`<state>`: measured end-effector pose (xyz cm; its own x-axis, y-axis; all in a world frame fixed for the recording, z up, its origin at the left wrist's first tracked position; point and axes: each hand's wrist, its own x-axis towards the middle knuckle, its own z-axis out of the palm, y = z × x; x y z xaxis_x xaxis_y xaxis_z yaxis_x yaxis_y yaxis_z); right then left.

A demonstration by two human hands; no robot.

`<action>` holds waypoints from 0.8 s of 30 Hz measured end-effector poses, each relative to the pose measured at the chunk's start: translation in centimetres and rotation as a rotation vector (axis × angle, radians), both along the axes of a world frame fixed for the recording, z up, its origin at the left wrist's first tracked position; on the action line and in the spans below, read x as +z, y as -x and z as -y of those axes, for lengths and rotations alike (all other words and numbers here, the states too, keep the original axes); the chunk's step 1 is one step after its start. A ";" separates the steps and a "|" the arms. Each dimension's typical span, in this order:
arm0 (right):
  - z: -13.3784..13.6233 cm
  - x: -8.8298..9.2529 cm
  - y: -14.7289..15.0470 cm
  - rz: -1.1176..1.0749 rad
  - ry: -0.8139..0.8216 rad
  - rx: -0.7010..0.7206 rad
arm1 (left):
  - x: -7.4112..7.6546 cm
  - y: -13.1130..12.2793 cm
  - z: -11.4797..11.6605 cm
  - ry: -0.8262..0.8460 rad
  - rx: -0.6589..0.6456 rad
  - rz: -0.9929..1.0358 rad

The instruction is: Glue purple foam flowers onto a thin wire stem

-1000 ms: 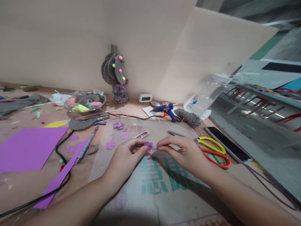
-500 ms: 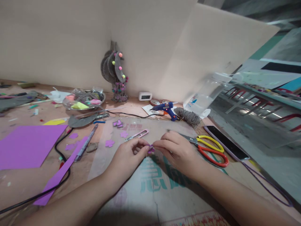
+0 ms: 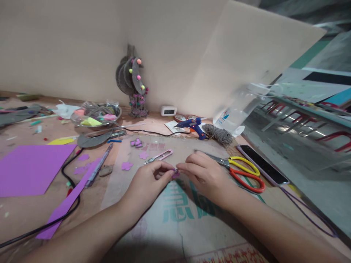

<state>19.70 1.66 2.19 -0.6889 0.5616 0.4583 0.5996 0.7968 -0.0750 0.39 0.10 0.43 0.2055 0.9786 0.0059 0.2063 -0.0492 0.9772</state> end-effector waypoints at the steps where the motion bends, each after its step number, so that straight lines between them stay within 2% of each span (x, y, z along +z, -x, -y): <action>1: 0.0 0.0 0.0 0.006 0.004 0.001 | 0.0 0.0 0.0 0.000 -0.002 0.003; 7: 0.2 0.4 0.2 0.010 0.042 -0.025 | -0.2 0.1 0.0 -0.001 0.009 0.016; 13: 0.4 0.4 0.5 0.001 0.036 0.010 | -0.1 0.0 0.1 -0.043 0.016 -0.030; 17: 0.5 0.6 0.8 -0.022 0.137 -0.015 | -0.1 0.0 0.2 -0.064 0.012 -0.040; 20: 0.7 1.1 0.9 -0.072 0.245 -0.076 | -0.2 0.1 0.1 -0.057 0.013 -0.033; 24: 0.7 1.6 0.7 -0.165 0.389 -0.242 | -0.7 0.2 -0.1 -0.014 0.038 0.035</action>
<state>19.03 0.97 3.77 -0.4534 0.8481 0.2743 0.7193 0.5299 -0.4493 0.19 0.18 -0.31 0.1676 0.9855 0.0262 0.1744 -0.0558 0.9831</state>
